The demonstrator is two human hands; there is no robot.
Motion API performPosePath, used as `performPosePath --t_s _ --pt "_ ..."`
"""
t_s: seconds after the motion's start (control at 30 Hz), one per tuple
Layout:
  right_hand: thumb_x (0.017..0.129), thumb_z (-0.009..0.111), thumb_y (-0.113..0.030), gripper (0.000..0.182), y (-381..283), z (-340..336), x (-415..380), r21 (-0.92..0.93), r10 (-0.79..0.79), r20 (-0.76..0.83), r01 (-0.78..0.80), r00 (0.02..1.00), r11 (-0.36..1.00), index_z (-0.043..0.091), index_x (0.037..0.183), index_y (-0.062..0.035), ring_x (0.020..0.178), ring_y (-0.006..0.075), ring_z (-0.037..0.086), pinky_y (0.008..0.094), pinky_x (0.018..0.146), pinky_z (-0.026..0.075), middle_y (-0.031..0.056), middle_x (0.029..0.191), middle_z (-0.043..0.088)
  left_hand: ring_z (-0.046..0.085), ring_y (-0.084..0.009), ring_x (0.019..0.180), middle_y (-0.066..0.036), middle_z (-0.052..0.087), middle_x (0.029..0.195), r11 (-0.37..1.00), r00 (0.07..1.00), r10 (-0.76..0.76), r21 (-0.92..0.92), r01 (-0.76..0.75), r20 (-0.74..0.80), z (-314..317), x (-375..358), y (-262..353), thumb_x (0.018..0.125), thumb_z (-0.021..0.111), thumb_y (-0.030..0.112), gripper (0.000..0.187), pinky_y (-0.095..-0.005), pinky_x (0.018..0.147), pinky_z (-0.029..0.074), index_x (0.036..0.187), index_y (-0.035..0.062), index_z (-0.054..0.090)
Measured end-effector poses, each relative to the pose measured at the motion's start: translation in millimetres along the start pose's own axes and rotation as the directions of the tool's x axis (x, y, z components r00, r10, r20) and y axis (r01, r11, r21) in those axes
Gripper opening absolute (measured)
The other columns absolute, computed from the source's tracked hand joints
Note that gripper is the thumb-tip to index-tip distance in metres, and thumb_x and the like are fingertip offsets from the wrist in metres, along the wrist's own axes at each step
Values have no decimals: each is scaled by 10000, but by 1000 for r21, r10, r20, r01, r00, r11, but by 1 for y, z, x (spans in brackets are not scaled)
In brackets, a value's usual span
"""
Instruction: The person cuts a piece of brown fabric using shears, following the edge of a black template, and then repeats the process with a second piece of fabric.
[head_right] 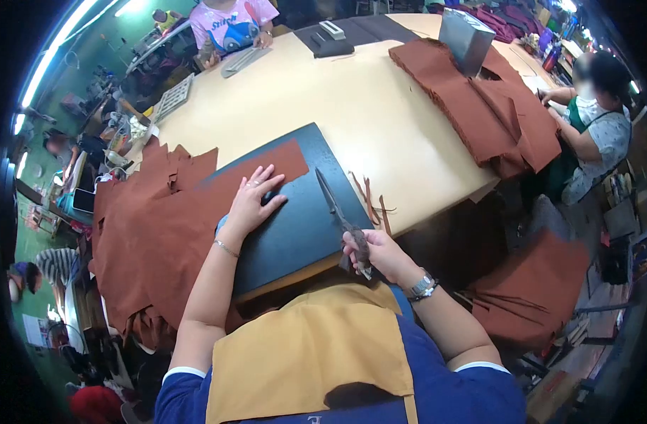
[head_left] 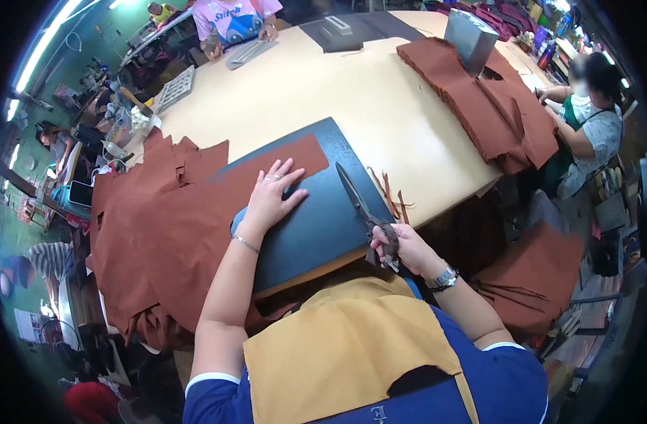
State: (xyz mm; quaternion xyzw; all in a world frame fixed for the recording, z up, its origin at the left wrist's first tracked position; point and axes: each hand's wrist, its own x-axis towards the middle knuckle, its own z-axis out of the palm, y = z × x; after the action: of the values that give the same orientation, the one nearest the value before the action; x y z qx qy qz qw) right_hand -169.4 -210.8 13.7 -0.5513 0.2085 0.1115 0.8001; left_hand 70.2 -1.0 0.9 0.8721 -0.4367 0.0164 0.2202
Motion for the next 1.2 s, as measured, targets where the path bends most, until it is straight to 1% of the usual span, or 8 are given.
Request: performPosePath --t_s 0.1,0.2,0.23,0.33,0.43,0.53,0.63,1.2 --pt "951 557 -399 402 19 -6 -13 83 30 51 -35 998 996 605 871 -7 590 113 595 249 566 510 37 705 614 425 -307 1320 -99 527 1365 997 994 -73 -12 73 -86 9 4 7 872 627 400 368 -545 1076 312 1169 188 668" --pt "956 544 -397 401 26 -3 -19 112 15 71 -23 997 993 593 926 0 598 114 599 260 592 529 51 757 626 438 -278 1317 -77 548 1346 993 988 -119 -35 116 -102 15 5 5 877 626 390 359 -508 1072 330 1172 189 668" --pt "959 538 -397 397 26 -3 -19 114 24 89 -34 996 993 579 970 -2 620 112 606 264 604 535 55 797 632 498 -266 1264 -65 601 1277 995 982 -103 -15 102 -161 17 5 7 886 618 365 309 -470 1043 379 1127 184 688" --pt "948 528 -472 454 13 14 -17 87 28 33 -31 999 996 597 839 -38 600 104 571 227 583 468 22 678 574 530 -262 1231 -58 623 1242 995 976 -103 -27 99 -191 23 6 2 892 615 337 263 -447 1022 407 1078 172 701" --pt "944 529 -483 459 12 20 -10 74 49 31 -51 998 996 596 829 -43 598 102 564 231 578 464 22 671 570 551 -261 1206 -57 639 1212 995 972 -99 -46 91 -214 23 6 1 895 614 316 230 -434 1003 427 1029 154 707" --pt "947 530 -474 450 11 28 -5 72 36 34 -38 999 997 596 815 -49 586 98 555 232 571 459 19 665 570 550 -273 1204 -62 642 1206 990 968 -106 -116 82 -226 21 4 2 892 619 317 222 -452 999 428 1001 143 706" --pt "950 529 -468 448 10 31 3 48 19 -7 -19 1000 999 596 803 -50 577 92 546 233 566 453 16 665 573 545 -281 1210 -66 639 1212 999 978 -45 -39 38 -203 18 4 4 888 625 325 229 -470 1003 421 1011 149 706" --pt "921 613 -412 362 -6 43 7 -69 -41 -51 37 998 997 591 803 -71 566 46 527 199 525 422 -23 652 559 526 -296 1229 -89 618 1244 998 985 -17 -56 8 -169 10 2 7 875 636 324 248 -495 1012 410 1033 141 692"
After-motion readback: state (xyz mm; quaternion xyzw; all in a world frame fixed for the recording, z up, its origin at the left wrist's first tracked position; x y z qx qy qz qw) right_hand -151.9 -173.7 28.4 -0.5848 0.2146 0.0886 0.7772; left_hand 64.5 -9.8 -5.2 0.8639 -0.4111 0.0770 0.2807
